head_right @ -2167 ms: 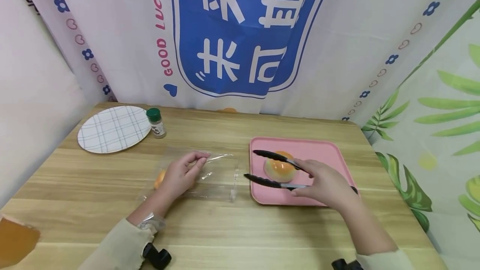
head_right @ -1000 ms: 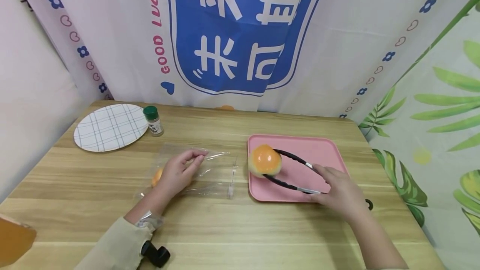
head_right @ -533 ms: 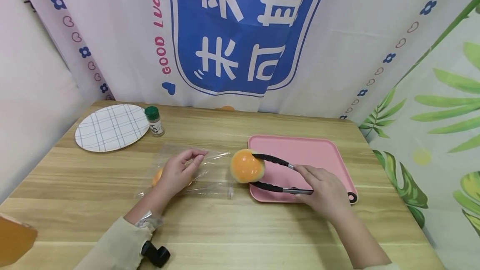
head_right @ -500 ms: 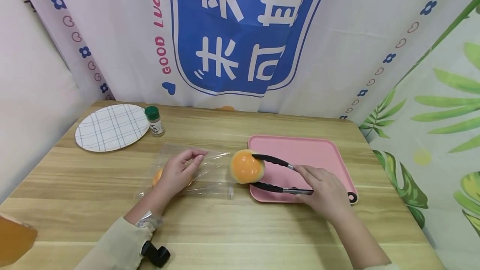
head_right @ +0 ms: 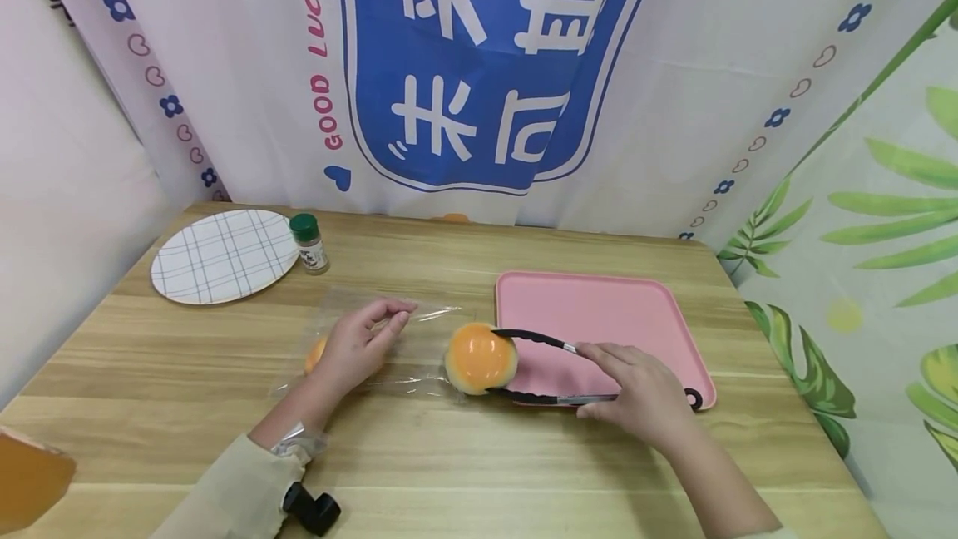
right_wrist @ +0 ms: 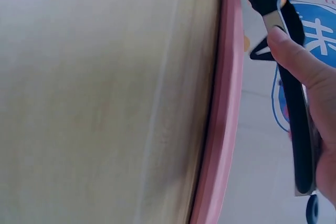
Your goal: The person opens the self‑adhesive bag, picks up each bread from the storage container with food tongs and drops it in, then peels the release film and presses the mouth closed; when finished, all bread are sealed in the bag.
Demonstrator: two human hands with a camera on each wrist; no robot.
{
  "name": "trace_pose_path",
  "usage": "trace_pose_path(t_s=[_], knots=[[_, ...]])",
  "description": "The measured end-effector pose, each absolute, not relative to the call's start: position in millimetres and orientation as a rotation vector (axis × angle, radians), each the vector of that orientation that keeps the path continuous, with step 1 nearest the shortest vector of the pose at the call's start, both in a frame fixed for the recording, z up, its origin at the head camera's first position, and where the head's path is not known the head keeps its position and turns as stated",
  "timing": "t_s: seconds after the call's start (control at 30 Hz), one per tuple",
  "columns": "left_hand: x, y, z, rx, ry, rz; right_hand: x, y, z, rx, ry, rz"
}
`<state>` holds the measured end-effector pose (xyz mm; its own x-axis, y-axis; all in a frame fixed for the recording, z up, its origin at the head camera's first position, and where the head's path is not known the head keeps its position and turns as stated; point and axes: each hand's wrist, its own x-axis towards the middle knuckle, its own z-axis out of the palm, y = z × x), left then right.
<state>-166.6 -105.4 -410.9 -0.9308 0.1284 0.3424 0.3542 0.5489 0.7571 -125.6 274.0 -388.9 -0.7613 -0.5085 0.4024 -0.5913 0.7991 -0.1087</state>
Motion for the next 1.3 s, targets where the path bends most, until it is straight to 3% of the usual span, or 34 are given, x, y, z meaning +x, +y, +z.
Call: trace_pose_path(t_s=[0.27, 0.97, 1.3], knots=[[-165.7, -104.3, -413.1, -0.432, -2.550, -1.318, -123.5, 271.6, -383.1, 0.693, -2.950, 0.479], [-161.9, -105.3, -408.8, -0.529, -2.533, -1.118, -136.6, 274.1, -377.7, 0.530, -3.093, 0.714], [-160.4, -106.5, -405.7, -0.553, -2.493, -1.160, -139.3, 261.2, -378.3, 0.634, -3.027, 0.538]])
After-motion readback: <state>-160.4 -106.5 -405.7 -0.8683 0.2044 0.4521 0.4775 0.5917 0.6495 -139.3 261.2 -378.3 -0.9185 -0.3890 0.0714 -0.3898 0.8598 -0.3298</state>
